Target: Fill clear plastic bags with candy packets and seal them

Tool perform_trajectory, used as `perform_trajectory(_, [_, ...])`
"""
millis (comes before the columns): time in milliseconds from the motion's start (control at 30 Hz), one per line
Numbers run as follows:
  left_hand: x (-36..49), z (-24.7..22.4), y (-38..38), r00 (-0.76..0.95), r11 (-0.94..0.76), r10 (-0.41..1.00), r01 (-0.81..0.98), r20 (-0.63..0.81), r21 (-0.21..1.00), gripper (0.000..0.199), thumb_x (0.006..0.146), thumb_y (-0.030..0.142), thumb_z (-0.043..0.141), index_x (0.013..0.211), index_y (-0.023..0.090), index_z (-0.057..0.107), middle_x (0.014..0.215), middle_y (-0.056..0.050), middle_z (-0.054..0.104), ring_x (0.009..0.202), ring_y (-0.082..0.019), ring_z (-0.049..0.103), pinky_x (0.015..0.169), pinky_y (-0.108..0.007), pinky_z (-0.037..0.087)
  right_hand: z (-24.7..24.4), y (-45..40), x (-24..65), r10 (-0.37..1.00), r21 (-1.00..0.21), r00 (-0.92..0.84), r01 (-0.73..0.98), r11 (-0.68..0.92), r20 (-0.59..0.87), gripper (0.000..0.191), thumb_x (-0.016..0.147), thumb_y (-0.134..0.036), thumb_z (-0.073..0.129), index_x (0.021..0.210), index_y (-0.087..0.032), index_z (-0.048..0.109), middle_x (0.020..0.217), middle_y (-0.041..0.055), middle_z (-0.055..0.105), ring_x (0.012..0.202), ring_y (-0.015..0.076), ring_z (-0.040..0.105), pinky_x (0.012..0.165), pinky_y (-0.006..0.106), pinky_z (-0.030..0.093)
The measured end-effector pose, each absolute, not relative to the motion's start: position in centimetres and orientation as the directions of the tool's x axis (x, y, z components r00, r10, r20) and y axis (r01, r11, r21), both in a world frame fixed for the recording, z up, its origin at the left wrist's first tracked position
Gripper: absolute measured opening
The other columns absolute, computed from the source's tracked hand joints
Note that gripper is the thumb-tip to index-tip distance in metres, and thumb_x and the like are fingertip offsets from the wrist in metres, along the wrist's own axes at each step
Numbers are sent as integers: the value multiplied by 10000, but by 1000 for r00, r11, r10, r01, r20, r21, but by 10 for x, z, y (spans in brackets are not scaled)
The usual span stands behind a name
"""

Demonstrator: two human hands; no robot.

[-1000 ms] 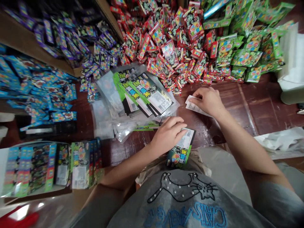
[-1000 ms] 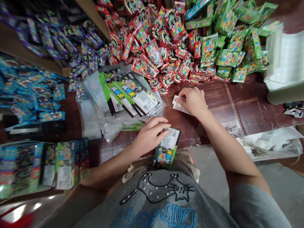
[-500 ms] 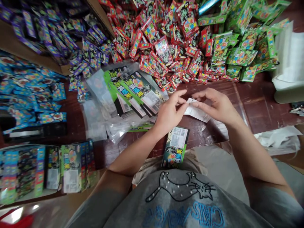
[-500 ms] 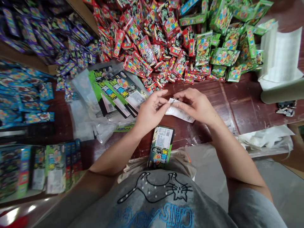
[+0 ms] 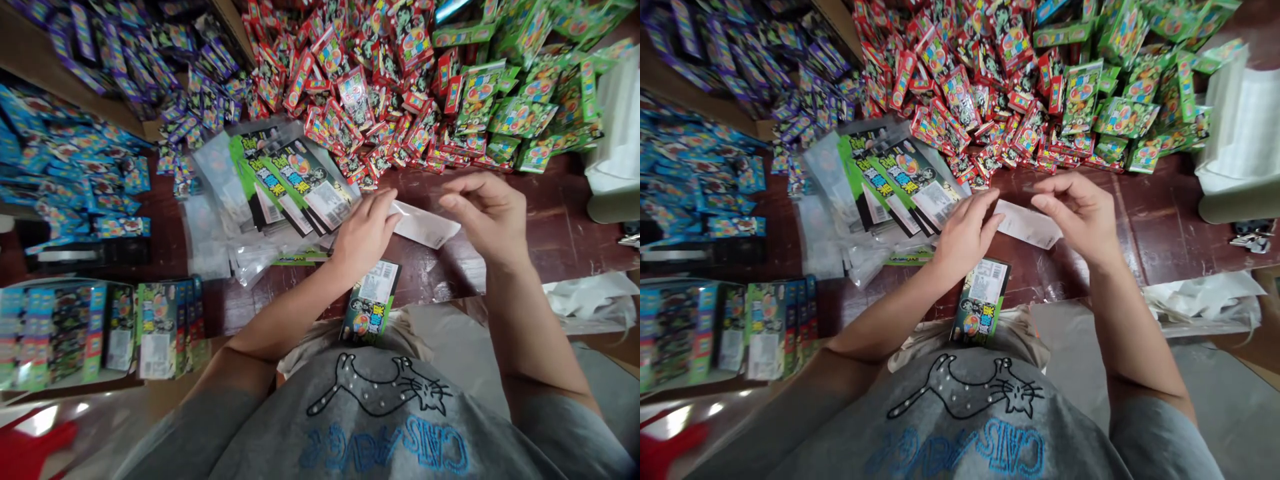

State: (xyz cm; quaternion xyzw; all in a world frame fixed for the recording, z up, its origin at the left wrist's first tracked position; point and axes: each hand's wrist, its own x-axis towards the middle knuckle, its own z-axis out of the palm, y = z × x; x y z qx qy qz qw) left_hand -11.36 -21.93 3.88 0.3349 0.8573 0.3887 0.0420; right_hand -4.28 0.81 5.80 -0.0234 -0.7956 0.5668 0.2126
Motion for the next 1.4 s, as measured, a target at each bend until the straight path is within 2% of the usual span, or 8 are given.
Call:
perform_trajectory(67, [-98, 41, -233, -706, 505, 674, 654, 216, 563, 288, 1109, 230, 578, 1374, 182, 679, 1450, -146, 700, 1331, -298, 649, 1187, -507, 505, 58, 12, -35, 220, -959, -953, -157, 234, 210, 344, 929, -440, 870, 1246, -356, 764, 932, -10, 732, 809, 177, 687, 761, 350, 591])
perform_trajectory(200, [-73, 35, -262, -628, 543, 778, 693, 27, 474, 217, 1084, 164, 560, 1101, 159, 775, 1103, -114, 727, 1098, -278, 655, 1040, -451, 556, 54, 4, -16, -25, -994, -999, -27, 103, 25, 542, 953, -411, 841, 1447, -342, 627, 893, -20, 692, 769, 159, 664, 712, 308, 588])
perform_trajectory(533, [-75, 51, -296, -594, 381, 797, 353, -110, 854, 211, 990, 140, 629, 1092, 206, 802, 1114, -58, 818, 1013, -179, 752, 942, -338, 585, 52, -55, 0, -318, -984, -938, 91, 152, -136, 811, 973, -373, 782, 1670, -227, 395, 937, 10, 697, 838, 187, 690, 747, 346, 604])
perform_trajectory(733, [-62, 49, -301, -684, 377, 711, 174, -164, 910, 105, 955, 193, 698, 974, 184, 801, 978, -56, 846, 855, -170, 765, 813, -302, 602, 46, -75, 13, -200, -888, -977, -28, 459, -73, 941, 944, -317, 767, 1747, -260, 279, 1032, 55, 738, 909, 263, 706, 874, 490, 622])
perform_trajectory(967, [-58, 51, -315, -683, 349, 713, 152, -157, 925, 192, 879, 133, 645, 1011, 191, 773, 982, -53, 836, 805, -158, 746, 755, -292, 592, 48, -106, 40, -137, -616, -979, -199, 762, 148, 799, 1050, -236, 603, 1769, -364, 279, 1068, 29, 810, 1051, 315, 661, 1117, 637, 427])
perform_trajectory(1133, [-62, 35, -328, -631, 244, 763, 76, -143, 967, 343, 835, 238, 831, 1159, 196, 727, 1146, -88, 801, 1012, -201, 759, 884, -331, 614, 39, -110, 39, -168, -697, -983, -173, 696, 75, 1062, 987, -322, 710, 1809, -320, 38, 1216, 60, 801, 1157, 347, 683, 1137, 675, 439])
perform_trajectory(1233, [-77, 30, -356, -663, 238, 737, 73, -131, 969, 491, 852, 287, 864, 1317, 214, 726, 1161, -87, 787, 1081, -212, 751, 972, -359, 609, 35, -100, 44, -89, -812, -988, -152, 564, 123, 1140, 924, -454, 825, 1799, -375, 100, 1404, 103, 727, 1234, 353, 692, 1154, 663, 500])
perform_trajectory(1400, [-75, 29, -399, -941, 113, 338, 7, -32, 994, 636, 948, 528, 809, 1513, 316, 608, 1320, -81, 750, 1210, -243, 733, 957, -381, 648, 18, -102, 67, 212, -962, -963, -110, 250, 165, 963, 959, -574, 775, 1735, -498, 211, 1573, 114, 571, 1277, 309, 706, 1015, 558, 651])
